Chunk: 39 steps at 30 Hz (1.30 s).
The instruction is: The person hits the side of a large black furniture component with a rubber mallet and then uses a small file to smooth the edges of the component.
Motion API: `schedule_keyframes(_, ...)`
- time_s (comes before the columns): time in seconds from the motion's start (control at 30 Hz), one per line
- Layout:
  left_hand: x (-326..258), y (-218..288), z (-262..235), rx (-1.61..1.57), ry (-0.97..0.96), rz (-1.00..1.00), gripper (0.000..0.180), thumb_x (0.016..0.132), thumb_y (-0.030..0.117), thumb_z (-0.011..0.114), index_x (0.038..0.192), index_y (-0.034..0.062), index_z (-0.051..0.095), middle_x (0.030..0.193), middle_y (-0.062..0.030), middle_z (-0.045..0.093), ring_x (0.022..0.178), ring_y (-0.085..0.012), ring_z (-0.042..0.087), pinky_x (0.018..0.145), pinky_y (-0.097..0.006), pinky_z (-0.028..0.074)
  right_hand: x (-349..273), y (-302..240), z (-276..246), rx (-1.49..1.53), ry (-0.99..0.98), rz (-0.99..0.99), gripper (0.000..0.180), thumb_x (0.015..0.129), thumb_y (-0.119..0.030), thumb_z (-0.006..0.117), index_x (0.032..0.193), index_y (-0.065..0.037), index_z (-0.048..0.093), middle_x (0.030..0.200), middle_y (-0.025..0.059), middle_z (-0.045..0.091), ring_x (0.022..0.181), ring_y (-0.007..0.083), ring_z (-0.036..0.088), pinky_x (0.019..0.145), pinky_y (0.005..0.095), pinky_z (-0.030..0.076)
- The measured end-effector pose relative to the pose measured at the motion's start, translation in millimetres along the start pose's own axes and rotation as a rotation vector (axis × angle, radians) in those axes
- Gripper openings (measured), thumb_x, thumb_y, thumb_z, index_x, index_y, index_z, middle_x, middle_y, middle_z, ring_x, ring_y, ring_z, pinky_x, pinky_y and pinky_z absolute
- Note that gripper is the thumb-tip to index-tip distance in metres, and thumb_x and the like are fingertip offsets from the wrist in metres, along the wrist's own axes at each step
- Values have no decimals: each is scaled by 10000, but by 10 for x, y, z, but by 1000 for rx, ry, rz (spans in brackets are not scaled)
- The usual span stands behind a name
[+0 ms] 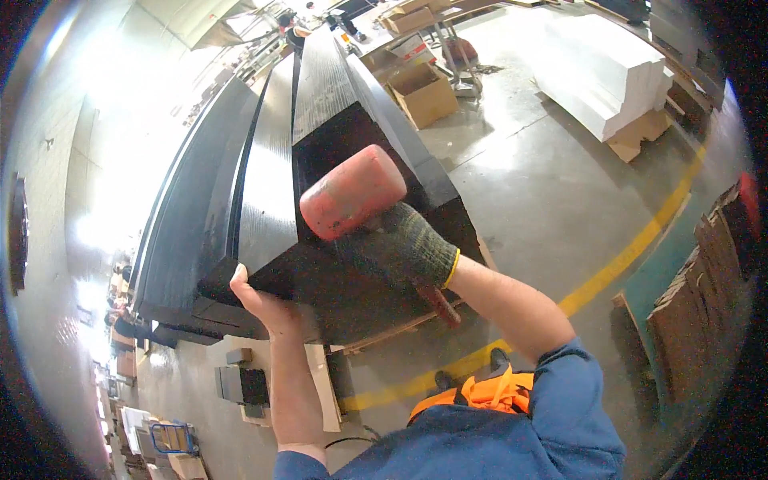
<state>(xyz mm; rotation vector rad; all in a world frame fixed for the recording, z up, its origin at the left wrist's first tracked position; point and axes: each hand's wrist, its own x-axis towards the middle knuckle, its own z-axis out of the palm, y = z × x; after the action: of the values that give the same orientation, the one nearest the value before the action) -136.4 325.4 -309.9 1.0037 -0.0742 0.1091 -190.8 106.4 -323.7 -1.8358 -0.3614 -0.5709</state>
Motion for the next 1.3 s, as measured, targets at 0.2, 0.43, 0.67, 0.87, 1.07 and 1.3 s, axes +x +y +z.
schedule_keyframes(0.2, -38, 37, -186, 58, 4, 60, 348, 895, 353, 438, 990, 44, 565, 1018, -37, 550, 939, -174, 501, 873, -334, 404, -126, 32, 210, 17, -43, 78, 294, 849, -317, 603, 999, -65, 623, 967, 157, 640, 971, 351, 584, 851, 409, 452)
schedule_keyframes(0.43, 4, -12, -438, 252, -19, 186, 383, 902, 349, 413, 1050, 17, 535, 1068, -62, 527, 961, -182, 492, 883, -339, 402, -201, 50, 450, 12, 18, 135, 306, 840, -306, 631, 1019, -57, 623, 983, 161, 642, 976, 326, 595, 861, 384, 454)
schedule_keyframes(0.67, -19, -27, -312, -16, -75, 56, 413, 886, 362, 414, 1078, 26, 558, 1066, -71, 534, 971, -195, 495, 870, -332, 404, -329, -62, 403, 123, 75, 67, 302, 880, -314, 583, 1087, -95, 583, 1091, 130, 610, 1062, 294, 552, 936, 372, 411)
schedule_keyframes(0.87, -57, -37, -445, 151, -2, 139, 474, 858, 452, 415, 1003, 29, 573, 993, -105, 594, 912, -256, 568, 827, -396, 456, -379, 296, 585, 43, 193, -89, 291, 914, -312, 524, 1121, -109, 556, 1094, 104, 603, 1071, 267, 545, 955, 369, 395)
schedule_keyframes(1.07, -69, -14, -304, 11, 16, 26, 487, 860, 450, 407, 1034, 27, 575, 1015, -102, 595, 937, -260, 563, 860, -384, 440, -295, 219, 427, 48, -41, 138, 299, 865, -269, 589, 1113, -105, 569, 1107, 101, 599, 1072, 252, 549, 942, 361, 411)
schedule_keyframes(1.3, 101, -156, -685, 365, 60, 315, 389, 921, 331, 444, 1135, 16, 523, 1082, -71, 486, 1052, -172, 444, 968, -333, 342, -312, 34, 387, 465, -12, 130, 258, 822, -286, 648, 995, -97, 620, 923, 133, 645, 913, 286, 617, 818, 356, 475)
